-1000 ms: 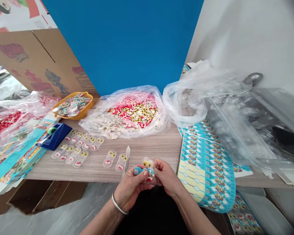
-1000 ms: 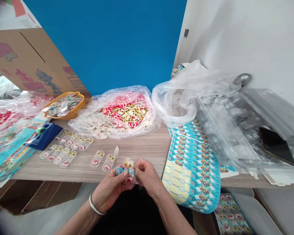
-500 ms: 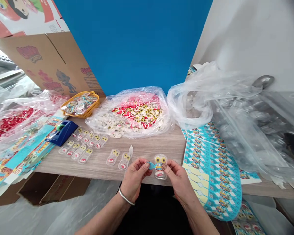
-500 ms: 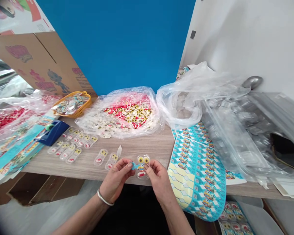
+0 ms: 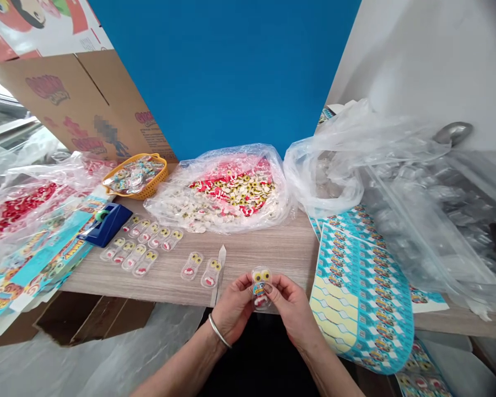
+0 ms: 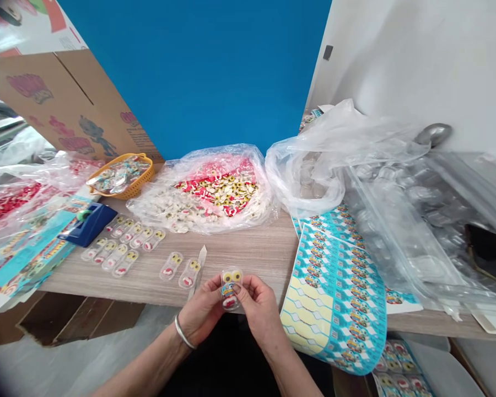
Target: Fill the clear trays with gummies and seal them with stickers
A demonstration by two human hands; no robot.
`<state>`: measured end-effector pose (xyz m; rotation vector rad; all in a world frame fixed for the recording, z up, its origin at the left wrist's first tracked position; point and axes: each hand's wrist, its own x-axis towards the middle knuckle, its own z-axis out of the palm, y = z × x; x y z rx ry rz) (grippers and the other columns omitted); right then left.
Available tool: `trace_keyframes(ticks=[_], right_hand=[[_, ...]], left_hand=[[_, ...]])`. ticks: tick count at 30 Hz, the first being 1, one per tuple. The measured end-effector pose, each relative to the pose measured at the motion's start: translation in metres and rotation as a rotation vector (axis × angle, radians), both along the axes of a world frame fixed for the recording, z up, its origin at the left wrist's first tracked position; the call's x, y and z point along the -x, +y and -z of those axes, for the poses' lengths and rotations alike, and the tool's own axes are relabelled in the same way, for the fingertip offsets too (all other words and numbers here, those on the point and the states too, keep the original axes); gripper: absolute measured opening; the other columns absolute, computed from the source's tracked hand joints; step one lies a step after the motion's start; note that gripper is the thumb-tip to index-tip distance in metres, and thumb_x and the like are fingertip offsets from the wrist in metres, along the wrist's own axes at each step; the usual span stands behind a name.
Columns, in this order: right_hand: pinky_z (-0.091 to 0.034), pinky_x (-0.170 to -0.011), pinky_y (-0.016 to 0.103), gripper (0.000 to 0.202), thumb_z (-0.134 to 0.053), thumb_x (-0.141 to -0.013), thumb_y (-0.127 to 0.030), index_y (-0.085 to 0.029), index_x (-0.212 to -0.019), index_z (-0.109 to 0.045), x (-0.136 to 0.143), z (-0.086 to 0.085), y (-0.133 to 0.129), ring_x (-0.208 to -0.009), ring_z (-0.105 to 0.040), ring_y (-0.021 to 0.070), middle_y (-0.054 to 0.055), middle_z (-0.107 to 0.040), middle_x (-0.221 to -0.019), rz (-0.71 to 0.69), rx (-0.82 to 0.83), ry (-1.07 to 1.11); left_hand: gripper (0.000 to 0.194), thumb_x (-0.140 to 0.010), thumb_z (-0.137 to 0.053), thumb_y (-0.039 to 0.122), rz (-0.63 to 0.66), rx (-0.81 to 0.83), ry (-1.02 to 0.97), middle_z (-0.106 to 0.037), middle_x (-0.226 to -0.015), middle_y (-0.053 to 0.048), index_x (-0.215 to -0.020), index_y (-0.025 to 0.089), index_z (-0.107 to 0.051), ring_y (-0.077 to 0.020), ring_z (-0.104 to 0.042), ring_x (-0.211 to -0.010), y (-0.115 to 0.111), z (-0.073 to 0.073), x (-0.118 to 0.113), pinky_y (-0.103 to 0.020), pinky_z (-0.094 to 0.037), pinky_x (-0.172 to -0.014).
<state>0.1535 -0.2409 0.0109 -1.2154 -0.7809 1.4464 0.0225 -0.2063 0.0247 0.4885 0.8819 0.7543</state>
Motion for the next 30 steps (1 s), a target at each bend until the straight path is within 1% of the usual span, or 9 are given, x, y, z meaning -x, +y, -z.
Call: trace_keyframes(ticks=[3, 6, 9, 12, 17, 20, 24, 27, 30], right_hand=[[-0.049, -0.067, 0.033, 0.033, -0.066, -0.081, -0.049, -0.021, -0.098, -0.062, -0.009, 0.012, 0.012, -0.072, -0.064, 0.0213, 0.003, -0.069, -0.077, -0.003, 0.000, -0.139], [-0.048, -0.065, 0.035, 0.040, -0.064, -0.079, -0.044, -0.020, -0.110, -0.056, -0.032, 0.025, 0.043, -0.065, -0.064, 0.0229, 0.002, -0.069, -0.070, 0.103, 0.021, -0.448], [-0.048, -0.071, 0.037, 0.031, -0.058, -0.081, -0.039, -0.017, -0.104, -0.060, -0.058, 0.031, 0.080, -0.073, -0.066, 0.0248, 0.006, -0.071, -0.077, 0.210, 0.019, -0.854], [-0.047, -0.080, 0.037, 0.027, -0.054, -0.083, -0.033, -0.016, -0.102, -0.065, -0.083, 0.026, 0.099, -0.086, -0.067, 0.0253, 0.010, -0.073, -0.089, 0.213, -0.001, -1.048], [-0.049, -0.081, 0.035, 0.030, -0.052, -0.087, -0.039, -0.018, -0.104, -0.066, -0.123, 0.010, 0.064, -0.085, -0.067, 0.0231, 0.009, -0.073, -0.094, 0.295, -0.031, -1.080], [-0.051, -0.076, 0.037, 0.032, -0.052, -0.088, -0.043, -0.019, -0.104, -0.066, -0.142, 0.014, 0.020, -0.082, -0.067, 0.0235, 0.009, -0.072, -0.097, 0.296, 0.017, -1.033], [-0.051, -0.080, 0.039, 0.034, -0.053, -0.087, -0.044, -0.017, -0.104, -0.065, -0.148, 0.038, -0.018, -0.087, -0.065, 0.0238, 0.011, -0.070, -0.102, 0.372, 0.050, -0.966], [-0.050, -0.083, 0.038, 0.032, -0.051, -0.088, -0.042, -0.017, -0.104, -0.064, -0.142, 0.052, -0.025, -0.090, -0.064, 0.0224, 0.010, -0.069, -0.102, 0.538, 0.015, -0.893], [-0.049, -0.084, 0.036, 0.029, -0.052, -0.089, -0.040, -0.017, -0.103, -0.064, -0.138, 0.053, -0.025, -0.089, -0.064, 0.0210, 0.009, -0.069, -0.098, 0.635, -0.002, -0.827]], left_hand=[[0.023, -0.078, -0.071, 0.035, 0.070, -0.248, 0.290, -0.071, -0.084, -0.008, -0.092, 0.017, -0.074, -0.0184, -0.063, -0.076, 0.004, 0.003, 0.018, -0.032, -0.049, -0.078], [0.020, -0.085, -0.061, 0.030, 0.054, -0.693, 0.849, -0.073, -0.099, -0.009, -0.099, 0.023, -0.074, -0.0253, -0.063, -0.096, 0.009, 0.011, 0.050, -0.040, -0.046, -0.093], [0.026, -0.085, -0.059, 0.025, 0.034, -1.051, 1.329, -0.066, -0.120, -0.011, -0.109, 0.024, -0.070, -0.0308, -0.055, -0.116, 0.012, 0.026, 0.081, -0.049, -0.038, -0.104], [0.031, -0.087, -0.057, 0.022, 0.120, -1.231, 1.530, -0.060, -0.127, -0.014, -0.117, 0.021, -0.064, -0.0318, -0.053, -0.118, 0.016, 0.047, 0.096, -0.051, -0.040, -0.103], [0.031, -0.090, -0.052, 0.019, 0.189, -1.395, 1.438, -0.059, -0.125, -0.014, -0.120, 0.018, -0.061, -0.0283, -0.055, -0.115, 0.027, 0.066, 0.078, -0.047, -0.043, -0.102], [0.031, -0.090, -0.051, 0.018, 0.263, -1.451, 1.337, -0.061, -0.125, -0.013, -0.120, 0.020, -0.061, -0.0283, -0.055, -0.117, 0.033, 0.062, 0.053, -0.048, -0.043, -0.102], [0.032, -0.088, -0.057, 0.023, 0.284, -1.414, 1.188, -0.059, -0.131, -0.012, -0.119, 0.023, -0.063, -0.0340, -0.045, -0.129, 0.028, 0.046, 0.001, -0.054, -0.034, -0.107], [0.039, -0.086, -0.058, 0.022, 0.334, -1.175, 0.878, -0.062, -0.128, -0.013, -0.125, 0.022, -0.060, -0.0294, -0.056, -0.119, 0.021, 0.039, -0.054, -0.045, -0.039, -0.103], [0.042, -0.075, -0.068, 0.018, 0.387, -0.686, 0.629, -0.072, -0.106, -0.011, -0.116, 0.021, -0.064, -0.0235, -0.067, -0.084, 0.021, 0.042, -0.106, -0.037, -0.049, -0.082]])
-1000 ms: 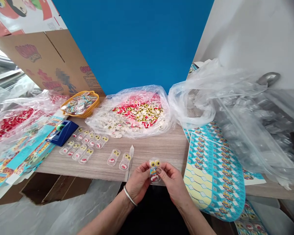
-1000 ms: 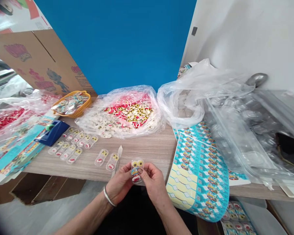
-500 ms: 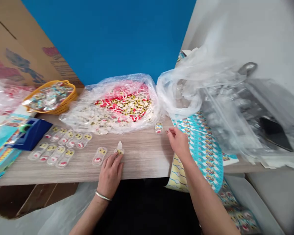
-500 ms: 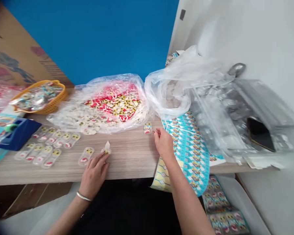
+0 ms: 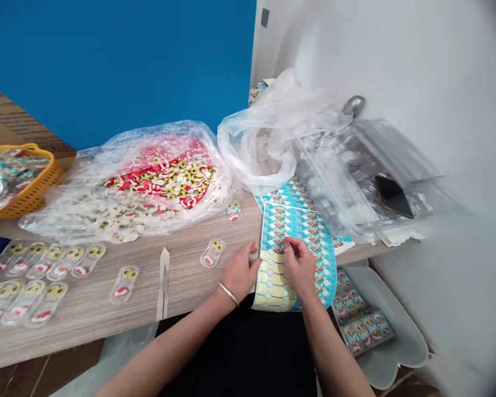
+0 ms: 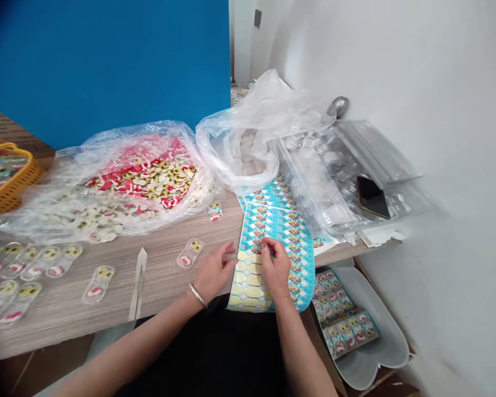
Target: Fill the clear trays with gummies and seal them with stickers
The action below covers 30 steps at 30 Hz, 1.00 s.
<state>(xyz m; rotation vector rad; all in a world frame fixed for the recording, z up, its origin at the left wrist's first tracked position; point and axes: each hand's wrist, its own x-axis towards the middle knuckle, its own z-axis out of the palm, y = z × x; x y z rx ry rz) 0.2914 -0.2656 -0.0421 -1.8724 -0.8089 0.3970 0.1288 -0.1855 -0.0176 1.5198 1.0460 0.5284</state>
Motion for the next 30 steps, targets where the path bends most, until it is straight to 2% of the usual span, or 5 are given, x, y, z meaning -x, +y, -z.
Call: trace_keyframes(ticks=[3, 6, 15, 21, 30], right_hand=[[-0.049, -0.083, 0.036, 0.025, -0.054, -0.089, -0.037, -0.018, -0.102, -0.063, 0.001, -0.006, -0.001, -0.089, -0.063, 0.0203, 0.007, -0.068, -0.097, -0.007, -0.046, 0.030], [-0.047, -0.089, 0.037, 0.017, -0.056, -0.088, -0.032, -0.021, -0.100, -0.063, 0.002, -0.014, -0.003, -0.098, -0.061, 0.0209, 0.007, -0.067, -0.102, -0.159, -0.081, -0.048], [-0.041, -0.091, 0.038, 0.015, -0.052, -0.094, -0.026, -0.023, -0.099, -0.065, 0.010, -0.020, -0.006, -0.100, -0.059, 0.0221, 0.006, -0.068, -0.103, -0.416, 0.041, -0.356], [-0.042, -0.084, 0.037, 0.015, -0.050, -0.093, -0.024, -0.021, -0.089, -0.064, 0.016, -0.022, -0.005, -0.090, -0.058, 0.0211, 0.005, -0.067, -0.091, -0.344, -0.057, -0.313], [-0.044, -0.066, 0.028, 0.023, -0.052, -0.089, -0.041, -0.020, -0.080, -0.059, 0.013, -0.014, 0.006, -0.068, -0.054, 0.0161, -0.001, -0.059, -0.071, -0.118, -0.058, 0.261]], left_hand=[[0.026, -0.065, -0.073, 0.016, -0.012, 0.295, -0.064, -0.073, -0.074, -0.004, -0.090, 0.020, -0.068, -0.0183, -0.064, -0.063, 0.005, 0.005, -0.030, -0.028, -0.047, -0.062], [0.015, -0.066, -0.072, 0.020, -0.015, 0.348, -0.080, -0.064, -0.054, 0.002, -0.077, 0.019, -0.063, -0.0137, -0.057, -0.050, 0.004, 0.006, -0.036, -0.024, -0.041, -0.052], [0.009, -0.066, -0.065, 0.016, -0.013, 0.307, -0.143, -0.067, -0.063, 0.000, -0.074, 0.016, -0.070, -0.0126, -0.057, -0.057, -0.004, -0.006, -0.031, -0.024, -0.044, -0.061], [0.011, -0.070, -0.062, 0.020, -0.017, 0.307, -0.151, -0.063, -0.062, 0.001, -0.078, 0.015, -0.067, -0.0105, -0.054, -0.055, -0.010, -0.004, -0.033, -0.021, -0.042, -0.056], [0.009, -0.075, -0.057, 0.016, 0.009, 0.217, -0.040, -0.060, -0.062, 0.000, -0.082, 0.015, -0.062, -0.0127, -0.055, -0.055, -0.010, 0.002, -0.019, -0.025, -0.045, -0.056]])
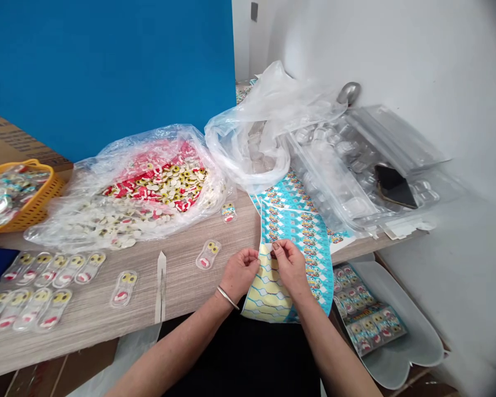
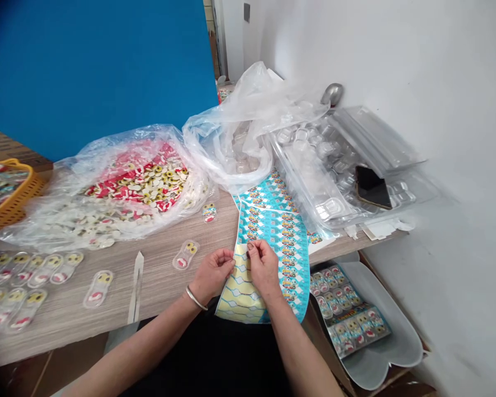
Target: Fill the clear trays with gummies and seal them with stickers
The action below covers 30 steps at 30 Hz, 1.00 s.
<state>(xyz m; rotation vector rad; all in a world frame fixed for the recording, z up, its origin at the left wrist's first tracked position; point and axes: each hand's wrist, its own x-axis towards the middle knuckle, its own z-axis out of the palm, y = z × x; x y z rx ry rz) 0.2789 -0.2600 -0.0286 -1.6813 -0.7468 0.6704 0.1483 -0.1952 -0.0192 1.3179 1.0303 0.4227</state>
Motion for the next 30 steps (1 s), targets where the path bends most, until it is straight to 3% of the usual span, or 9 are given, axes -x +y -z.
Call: trace_keyframes(ticks=[4, 6, 9, 13, 16, 22, 25, 28, 30], right_hand=[[-0.043, -0.065, 0.026, 0.026, -0.054, -0.088, -0.045, -0.021, -0.080, -0.058, -0.004, 0.001, -0.001, -0.067, -0.053, 0.0149, -0.002, -0.058, -0.070, 0.006, -0.031, 0.106], [-0.043, -0.066, 0.026, 0.027, -0.056, -0.087, -0.046, -0.020, -0.079, -0.058, -0.005, 0.002, -0.001, -0.067, -0.053, 0.0144, -0.002, -0.058, -0.071, -0.017, -0.048, 0.118], [-0.043, -0.067, 0.026, 0.026, -0.059, -0.086, -0.045, -0.020, -0.080, -0.059, -0.006, 0.001, -0.002, -0.067, -0.054, 0.0140, -0.002, -0.059, -0.072, 0.032, -0.062, 0.183], [-0.047, -0.070, 0.029, 0.020, -0.060, -0.087, -0.040, -0.020, -0.086, -0.058, -0.005, -0.018, -0.007, -0.068, -0.057, 0.0131, -0.002, -0.058, -0.075, 0.300, -0.267, 0.300], [-0.049, -0.078, 0.035, 0.013, -0.055, -0.091, -0.033, -0.021, -0.094, -0.058, 0.004, -0.040, -0.013, -0.078, -0.061, 0.0161, 0.001, -0.060, -0.086, 0.364, -0.371, 0.057], [-0.047, -0.090, 0.045, 0.018, -0.057, -0.087, -0.012, -0.024, -0.100, -0.061, 0.037, -0.044, -0.013, -0.093, -0.061, 0.0212, 0.005, -0.065, -0.094, -0.055, -0.366, -0.814], [-0.043, -0.096, 0.048, 0.026, -0.058, -0.087, -0.010, -0.023, -0.109, -0.061, 0.052, -0.040, -0.009, -0.100, -0.060, 0.0226, 0.006, -0.068, -0.099, -0.230, -0.321, -0.965], [-0.041, -0.099, 0.049, 0.027, -0.057, -0.086, -0.012, -0.022, -0.111, -0.061, 0.062, -0.043, -0.004, -0.107, -0.059, 0.0241, 0.007, -0.067, -0.106, -0.407, -0.300, -0.892], [-0.044, -0.095, 0.046, 0.024, -0.055, -0.086, -0.013, -0.022, -0.107, -0.062, 0.063, -0.046, 0.001, -0.104, -0.059, 0.0230, 0.007, -0.066, -0.105, -0.379, -0.300, -0.795]], left_hand=[[0.030, -0.081, -0.052, 0.010, -0.002, -0.725, 0.073, -0.065, -0.108, -0.010, -0.107, 0.020, -0.062, -0.0226, -0.060, -0.104, -0.007, -0.015, 0.010, -0.039, -0.046, -0.094], [0.034, -0.085, -0.045, 0.007, 0.098, -0.895, -0.008, -0.061, -0.117, -0.011, -0.113, 0.021, -0.058, -0.0215, -0.056, -0.114, -0.012, -0.019, 0.007, -0.039, -0.043, -0.100], [0.028, -0.088, -0.039, 0.007, 0.172, -0.708, -0.009, -0.064, -0.103, -0.009, -0.107, 0.020, -0.055, -0.0181, -0.062, -0.099, -0.013, -0.014, -0.006, -0.033, -0.049, -0.088], [0.019, -0.091, -0.040, 0.019, 0.197, -0.507, 0.103, -0.066, -0.093, -0.008, -0.096, 0.019, -0.059, -0.0203, -0.061, -0.091, -0.002, 0.000, -0.018, -0.035, -0.047, -0.085], [0.025, -0.093, -0.043, 0.034, 0.187, -0.323, 0.030, -0.067, -0.089, -0.007, -0.088, 0.019, -0.063, -0.0215, -0.060, -0.089, 0.003, -0.002, -0.019, -0.036, -0.045, -0.086], [0.050, -0.081, -0.054, 0.064, -0.152, 0.486, -0.504, -0.067, -0.089, -0.008, -0.092, 0.016, -0.063, -0.0180, -0.061, -0.080, -0.006, -0.040, -0.004, -0.032, -0.048, -0.077], [0.035, -0.076, -0.069, 0.048, -0.174, 0.447, -0.529, -0.066, -0.082, -0.003, -0.085, 0.015, -0.062, -0.0133, -0.059, -0.077, -0.002, -0.052, 0.014, -0.026, -0.046, -0.075], [0.029, -0.074, -0.071, 0.042, -0.195, 0.383, -0.364, -0.064, -0.076, -0.001, -0.079, 0.015, -0.062, -0.0108, -0.058, -0.068, 0.014, -0.049, 0.039, -0.022, -0.046, -0.066], [0.029, -0.075, -0.067, 0.044, -0.169, 0.352, -0.224, -0.064, -0.079, -0.002, -0.081, 0.016, -0.062, -0.0120, -0.059, -0.066, 0.027, -0.044, 0.057, -0.023, -0.048, -0.058]])
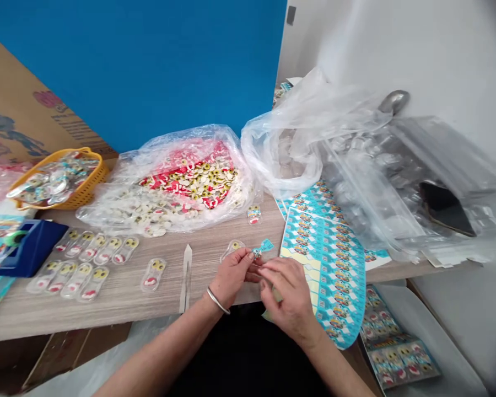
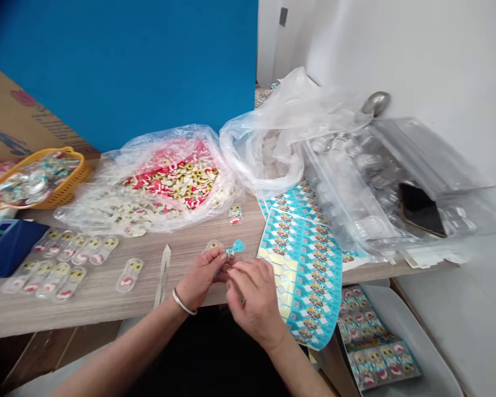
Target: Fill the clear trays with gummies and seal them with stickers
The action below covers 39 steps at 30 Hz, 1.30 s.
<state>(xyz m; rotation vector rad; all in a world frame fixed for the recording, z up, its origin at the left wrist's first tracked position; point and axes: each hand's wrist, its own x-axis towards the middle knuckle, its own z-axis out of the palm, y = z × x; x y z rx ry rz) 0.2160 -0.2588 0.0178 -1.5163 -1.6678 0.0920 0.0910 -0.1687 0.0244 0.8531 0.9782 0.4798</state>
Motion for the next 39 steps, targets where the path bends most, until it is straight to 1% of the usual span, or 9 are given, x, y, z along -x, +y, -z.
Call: trace_keyframes(ticks=[3, 5, 10, 13, 18, 23, 30, 34, 39], right_hand=[[-0.044, -0.095, 0.046, 0.024, -0.056, -0.087, -0.019, -0.023, -0.110, -0.063, 0.000, -0.002, 0.016, -0.109, -0.057, 0.0250, 0.009, -0.061, -0.114, 0.115, 0.054, 0.085], [-0.041, -0.097, 0.047, 0.032, -0.059, -0.086, -0.026, -0.024, -0.118, -0.060, 0.002, -0.002, 0.029, -0.114, -0.054, 0.0277, 0.010, -0.060, -0.121, 0.068, 0.163, 0.085], [-0.046, -0.082, 0.038, 0.028, -0.053, -0.089, -0.024, -0.024, -0.116, -0.059, 0.022, 0.007, 0.047, -0.089, -0.062, 0.0219, 0.004, -0.068, -0.092, -0.070, 0.436, 0.284], [-0.047, -0.074, 0.032, 0.022, -0.054, -0.088, -0.026, -0.023, -0.109, -0.059, 0.034, 0.016, 0.048, -0.080, -0.064, 0.0195, 0.002, -0.068, -0.086, 0.038, 0.525, 0.479], [-0.043, -0.063, 0.029, 0.019, -0.060, -0.081, -0.030, -0.022, -0.098, -0.057, 0.041, 0.030, 0.058, -0.065, -0.061, 0.0177, -0.002, -0.065, -0.070, 0.183, 0.597, 0.582], [-0.041, -0.062, 0.028, 0.020, -0.059, -0.080, -0.030, -0.021, -0.098, -0.057, 0.040, 0.039, 0.069, -0.064, -0.061, 0.0180, -0.001, -0.065, -0.070, 0.249, 0.616, 0.517], [-0.040, -0.065, 0.029, 0.022, -0.055, -0.086, -0.025, -0.021, -0.108, -0.056, 0.042, 0.038, 0.075, -0.072, -0.064, 0.0207, 0.002, -0.068, -0.078, 0.184, 0.686, 0.285], [-0.039, -0.065, 0.029, 0.022, -0.052, -0.089, -0.021, -0.020, -0.111, -0.056, 0.041, 0.037, 0.081, -0.076, -0.065, 0.0219, 0.006, -0.070, -0.087, 0.128, 0.752, 0.075], [-0.040, -0.069, 0.029, 0.025, -0.053, -0.089, -0.018, -0.019, -0.114, -0.054, 0.044, 0.034, 0.076, -0.082, -0.066, 0.0229, 0.008, -0.071, -0.092, 0.051, 0.814, 0.039]], left_hand=[[0.028, -0.079, -0.060, 0.044, 0.178, -0.167, 0.191, -0.060, -0.075, -0.003, -0.083, 0.016, -0.064, -0.0148, -0.060, -0.065, 0.016, 0.002, 0.026, -0.022, -0.047, -0.049], [0.027, -0.082, -0.055, 0.041, 0.325, -0.325, 0.287, -0.057, -0.069, -0.002, -0.081, 0.016, -0.067, -0.0144, -0.057, -0.061, 0.023, 0.000, 0.040, -0.020, -0.044, -0.044], [0.025, -0.086, -0.052, 0.035, 0.533, -0.588, 0.431, -0.060, -0.065, 0.001, -0.091, 0.020, -0.071, -0.0113, -0.054, -0.052, 0.037, -0.012, 0.063, -0.022, -0.043, -0.051], [0.029, -0.079, -0.062, 0.028, 0.456, -0.641, 0.544, -0.064, -0.064, 0.004, -0.107, 0.021, -0.066, -0.0117, -0.058, -0.051, 0.052, -0.015, 0.070, -0.023, -0.044, -0.058], [0.009, -0.075, -0.062, 0.026, 0.443, -0.597, 0.588, -0.060, -0.054, 0.004, -0.079, 0.019, -0.065, -0.0131, -0.058, -0.051, 0.082, -0.006, 0.067, -0.023, -0.041, -0.055], [0.008, -0.076, -0.061, 0.023, 0.448, -0.755, 0.692, -0.061, -0.055, 0.003, -0.076, 0.018, -0.068, -0.0138, -0.056, -0.055, 0.095, 0.013, 0.061, -0.025, -0.040, -0.058], [0.005, -0.076, -0.062, 0.020, 0.442, -0.819, 0.739, -0.064, -0.064, 0.001, -0.074, 0.020, -0.067, -0.0152, -0.058, -0.063, 0.094, 0.033, 0.062, -0.026, -0.043, -0.064], [0.004, -0.077, -0.063, 0.019, 0.434, -0.863, 0.785, -0.066, -0.076, -0.002, -0.077, 0.020, -0.066, -0.0183, -0.061, -0.074, 0.090, 0.034, 0.057, -0.029, -0.045, -0.072], [0.027, -0.081, -0.063, 0.026, 0.207, -1.015, 0.919, -0.064, -0.110, -0.009, -0.108, 0.021, -0.061, -0.0205, -0.063, -0.083, 0.045, 0.020, 0.081, -0.031, -0.047, -0.073]])
